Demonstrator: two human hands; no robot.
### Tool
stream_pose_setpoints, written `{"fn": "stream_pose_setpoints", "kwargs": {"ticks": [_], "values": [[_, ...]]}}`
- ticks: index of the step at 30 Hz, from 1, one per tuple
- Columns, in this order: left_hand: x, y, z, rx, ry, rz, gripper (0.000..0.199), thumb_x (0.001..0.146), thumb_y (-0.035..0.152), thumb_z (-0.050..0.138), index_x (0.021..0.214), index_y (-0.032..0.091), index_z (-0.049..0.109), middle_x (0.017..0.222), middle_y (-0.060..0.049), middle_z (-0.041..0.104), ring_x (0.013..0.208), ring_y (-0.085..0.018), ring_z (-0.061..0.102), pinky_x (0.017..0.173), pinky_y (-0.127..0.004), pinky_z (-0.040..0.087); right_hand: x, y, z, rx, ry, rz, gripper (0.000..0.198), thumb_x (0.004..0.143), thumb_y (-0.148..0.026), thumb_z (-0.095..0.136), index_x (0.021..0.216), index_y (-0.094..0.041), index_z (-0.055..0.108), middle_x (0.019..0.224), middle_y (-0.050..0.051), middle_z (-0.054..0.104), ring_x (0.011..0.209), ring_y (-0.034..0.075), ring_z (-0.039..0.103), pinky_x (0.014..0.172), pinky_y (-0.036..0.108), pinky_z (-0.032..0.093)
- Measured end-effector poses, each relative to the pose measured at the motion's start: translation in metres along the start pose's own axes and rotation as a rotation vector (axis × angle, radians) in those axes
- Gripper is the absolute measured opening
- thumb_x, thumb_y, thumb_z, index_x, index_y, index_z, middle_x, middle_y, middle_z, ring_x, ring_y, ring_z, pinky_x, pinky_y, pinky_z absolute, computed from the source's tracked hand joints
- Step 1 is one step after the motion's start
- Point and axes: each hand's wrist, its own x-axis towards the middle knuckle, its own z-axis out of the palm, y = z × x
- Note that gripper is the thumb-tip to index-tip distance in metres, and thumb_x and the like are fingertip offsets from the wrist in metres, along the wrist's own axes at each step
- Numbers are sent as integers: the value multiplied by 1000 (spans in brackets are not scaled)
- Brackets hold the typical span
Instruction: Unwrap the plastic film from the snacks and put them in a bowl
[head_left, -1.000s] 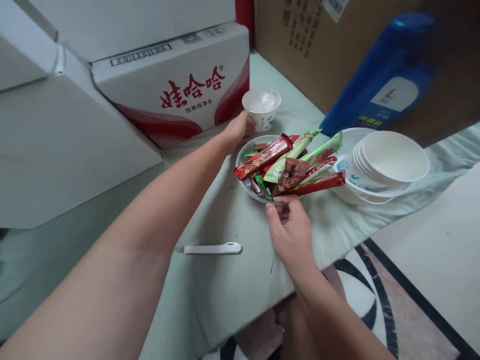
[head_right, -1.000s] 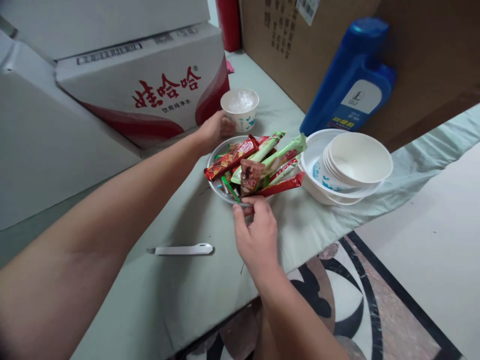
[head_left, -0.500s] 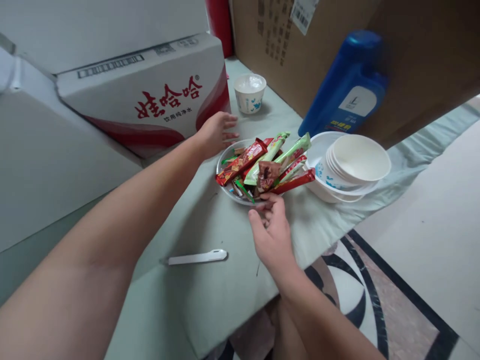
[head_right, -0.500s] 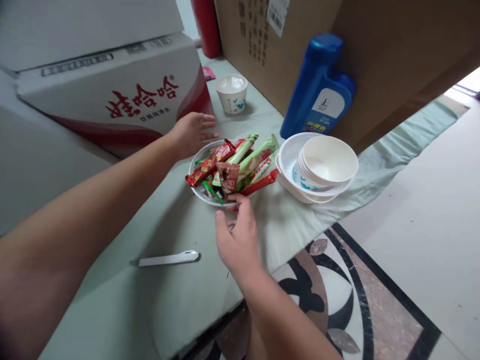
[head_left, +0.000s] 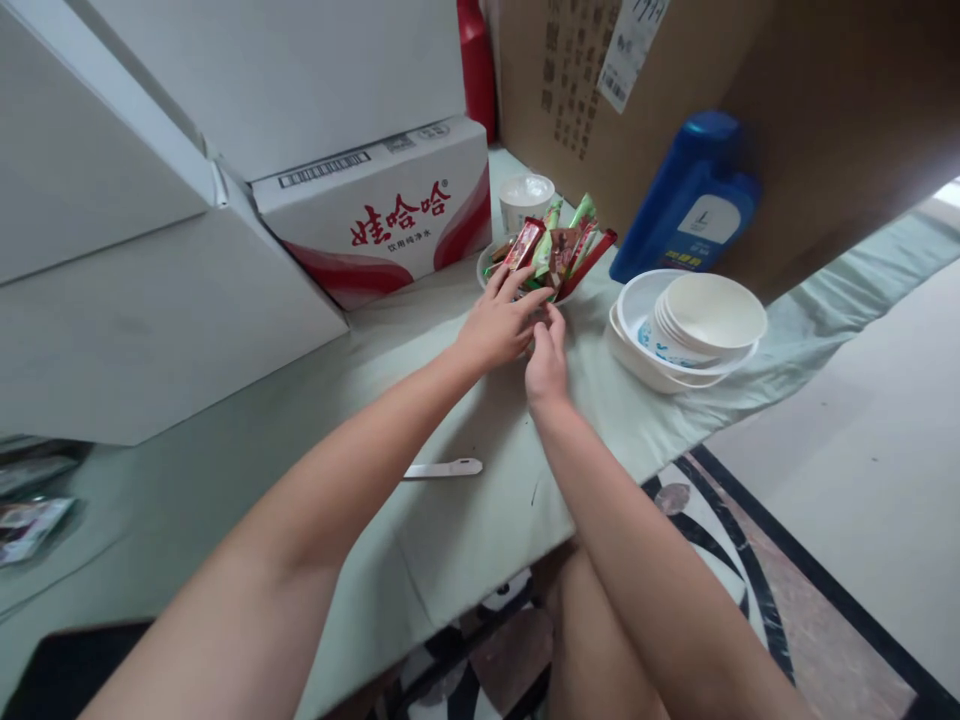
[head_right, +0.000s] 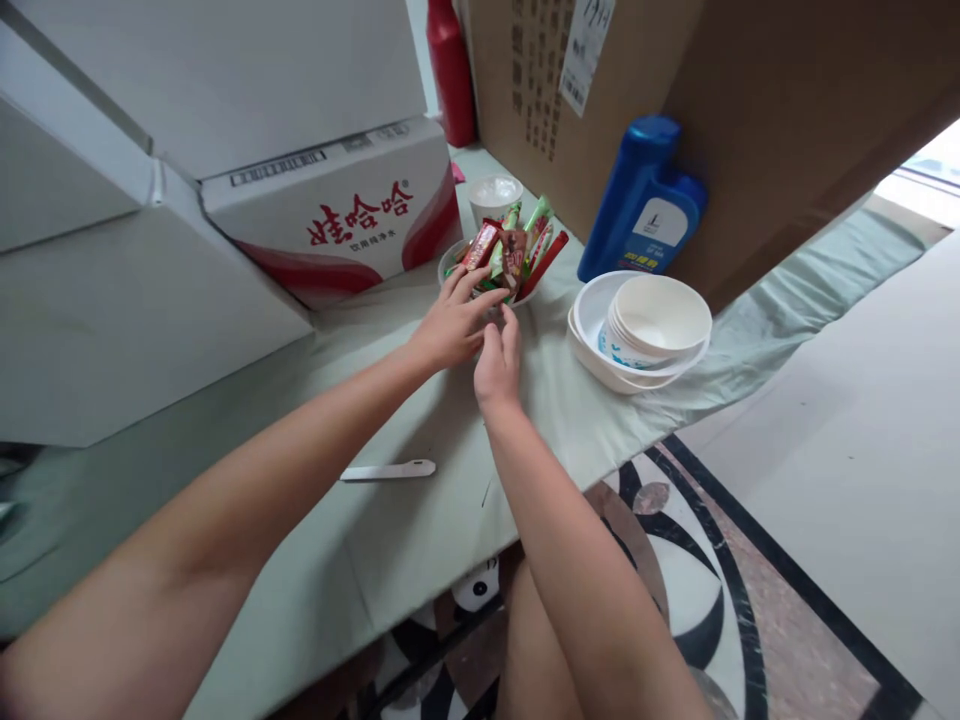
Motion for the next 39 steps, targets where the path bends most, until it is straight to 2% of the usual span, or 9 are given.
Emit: {"fn": "stream_pose_setpoints", "kwargs": {"ticks": [3,5,9,18,25,29,32,35,39], "values": [[19,-2,2,62,57,-58,50,94,21,56,142,33,61,165,-7,41,157,-35,27,117,-54,44,5,8,-6,-66,-10,-19,50,90,-40,47,137,-22,49,151,15,51,142,25,47,125,50,31],[29,1,5,91,100,-114,48,93,22,60,139,37,63,163,-6,43,156,-35,27,114,-53,46,2,10,-13,-73,-49,-59,46,89,-38,50,132,-22,52,144,15,57,134,25,54,120,49,38],[56,6,21,45,177,-228,45,93,24,64,135,39,64,163,-7,42,158,-38,19,114,-61,42,-5,9,-18,29,-28,-21,34,92,-37,47,123,-24,53,131,12,64,124,22,62,109,44,49],[127,2,56,-164,389,-245,40,91,35,70,130,35,64,157,-11,44,156,-42,15,112,-74,33,-8,0,-14,177,32,90,28,94,-35,47,118,-22,52,128,12,63,121,22,64,110,44,48],[171,-17,69,-211,439,-257,49,85,38,76,132,35,62,154,-11,43,157,-47,7,116,-79,22,-8,0,-16,331,58,182,35,97,-40,42,128,-26,47,144,11,52,137,21,56,114,44,44],[185,-35,69,-175,395,-250,51,86,34,74,135,33,61,156,-11,41,157,-47,9,116,-80,21,-8,-1,-17,324,48,186,35,96,-41,42,128,-26,47,147,11,49,138,21,55,112,43,45],[179,-36,61,-155,374,-221,55,85,33,73,139,35,60,158,-10,41,158,-46,8,117,-78,21,-8,0,-17,294,53,166,33,97,-41,39,126,-27,46,146,11,48,138,21,55,110,43,46],[148,-25,44,-113,349,-149,53,87,30,68,138,40,60,157,-5,44,159,-40,11,122,-69,22,-6,2,-16,291,55,146,30,97,-42,39,122,-26,47,143,11,49,135,21,57,108,42,47],[69,-8,8,-167,284,-40,33,88,21,58,120,25,63,132,-13,59,135,-33,50,112,-51,39,-4,5,-18,238,51,134,25,93,-42,45,109,-24,50,119,7,59,113,17,64,95,34,51]]}}
